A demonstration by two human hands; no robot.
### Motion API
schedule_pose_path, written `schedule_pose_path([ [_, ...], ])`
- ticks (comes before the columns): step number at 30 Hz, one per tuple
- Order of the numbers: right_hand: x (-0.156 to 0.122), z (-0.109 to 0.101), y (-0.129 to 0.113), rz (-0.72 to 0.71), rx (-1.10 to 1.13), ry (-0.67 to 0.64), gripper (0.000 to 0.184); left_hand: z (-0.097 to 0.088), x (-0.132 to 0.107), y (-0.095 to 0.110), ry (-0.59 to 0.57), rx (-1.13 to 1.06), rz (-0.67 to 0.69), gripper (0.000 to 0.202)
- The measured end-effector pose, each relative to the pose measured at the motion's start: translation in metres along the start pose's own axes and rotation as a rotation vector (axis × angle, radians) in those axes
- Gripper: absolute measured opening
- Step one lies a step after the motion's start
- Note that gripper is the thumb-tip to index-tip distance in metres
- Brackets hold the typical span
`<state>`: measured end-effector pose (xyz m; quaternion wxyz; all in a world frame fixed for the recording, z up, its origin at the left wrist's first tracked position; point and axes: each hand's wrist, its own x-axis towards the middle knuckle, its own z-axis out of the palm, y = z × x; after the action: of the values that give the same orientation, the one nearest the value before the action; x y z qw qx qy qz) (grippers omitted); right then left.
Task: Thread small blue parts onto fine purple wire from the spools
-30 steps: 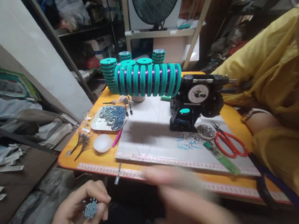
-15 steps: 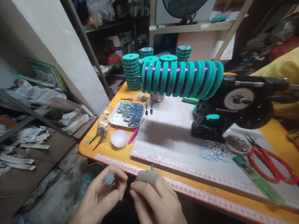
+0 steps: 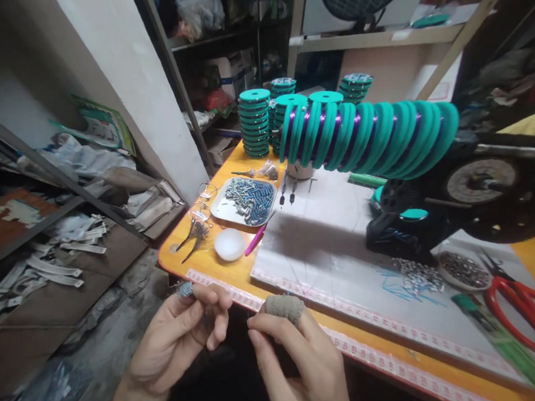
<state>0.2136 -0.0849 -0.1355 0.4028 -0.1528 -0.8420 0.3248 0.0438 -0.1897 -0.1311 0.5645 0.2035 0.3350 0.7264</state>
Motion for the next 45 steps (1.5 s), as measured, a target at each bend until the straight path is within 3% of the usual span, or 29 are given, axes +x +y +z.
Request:
schedule_pose_path([
  [3,0.0,-0.001,0.0,-0.005,-0.012,-0.003,0.019,-0.021,0.004,0.027,0.107,0.292,0.149,0.013],
  [6,-0.001,-0.002,-0.001,-0.017,-0.013,-0.002,0.02,-0.047,0.017,0.064,0.382,1.026,0.445,0.024],
  [7,-0.001,-0.001,-0.001,-0.019,-0.015,-0.001,0.019,-0.054,0.024,0.076,0.462,1.127,0.49,0.023],
  [9,-0.001,0.0,0.0,-0.026,-0.02,-0.007,0.019,-0.063,0.039,0.094,0.546,1.284,0.484,0.011],
  [11,-0.002,0.001,0.001,-0.034,-0.025,-0.01,0.019,-0.066,0.053,0.103,0.548,1.393,0.392,0.013],
  [15,-0.002,0.001,0.003,-0.039,-0.037,-0.022,0.019,-0.066,0.076,0.103,0.442,1.567,0.217,0.019],
  [18,-0.002,0.001,0.004,-0.034,-0.032,-0.025,0.02,-0.066,0.083,0.096,0.424,1.63,0.239,0.015],
  [25,-0.001,0.003,0.003,-0.005,-0.009,-0.004,0.019,-0.06,0.061,0.069,0.592,1.514,0.61,0.004],
  [28,0.001,0.003,0.002,0.005,-0.004,0.014,0.018,-0.049,0.045,0.048,0.631,1.354,0.681,0.01],
  [32,0.004,0.002,-0.002,0.053,0.015,0.039,0.017,-0.022,0.026,0.013,0.494,1.09,0.51,0.025],
  [35,0.004,0.001,-0.005,0.105,0.062,0.069,0.015,-0.001,0.017,-0.008,0.359,0.563,0.19,0.031],
  [37,0.003,0.0,-0.007,0.144,0.105,0.081,0.014,0.008,0.013,-0.018,0.303,0.283,0.004,0.053],
  [38,0.003,0.0,-0.007,0.164,0.121,0.082,0.014,0.011,0.012,-0.022,0.286,0.23,-0.047,0.056],
  [41,0.003,-0.001,-0.007,0.214,0.141,0.085,0.015,0.013,0.008,-0.032,0.252,0.214,-0.098,0.034],
  [45,0.004,0.0,-0.006,0.241,0.161,0.111,0.014,0.013,0.005,-0.038,0.244,0.389,-0.004,0.017],
])
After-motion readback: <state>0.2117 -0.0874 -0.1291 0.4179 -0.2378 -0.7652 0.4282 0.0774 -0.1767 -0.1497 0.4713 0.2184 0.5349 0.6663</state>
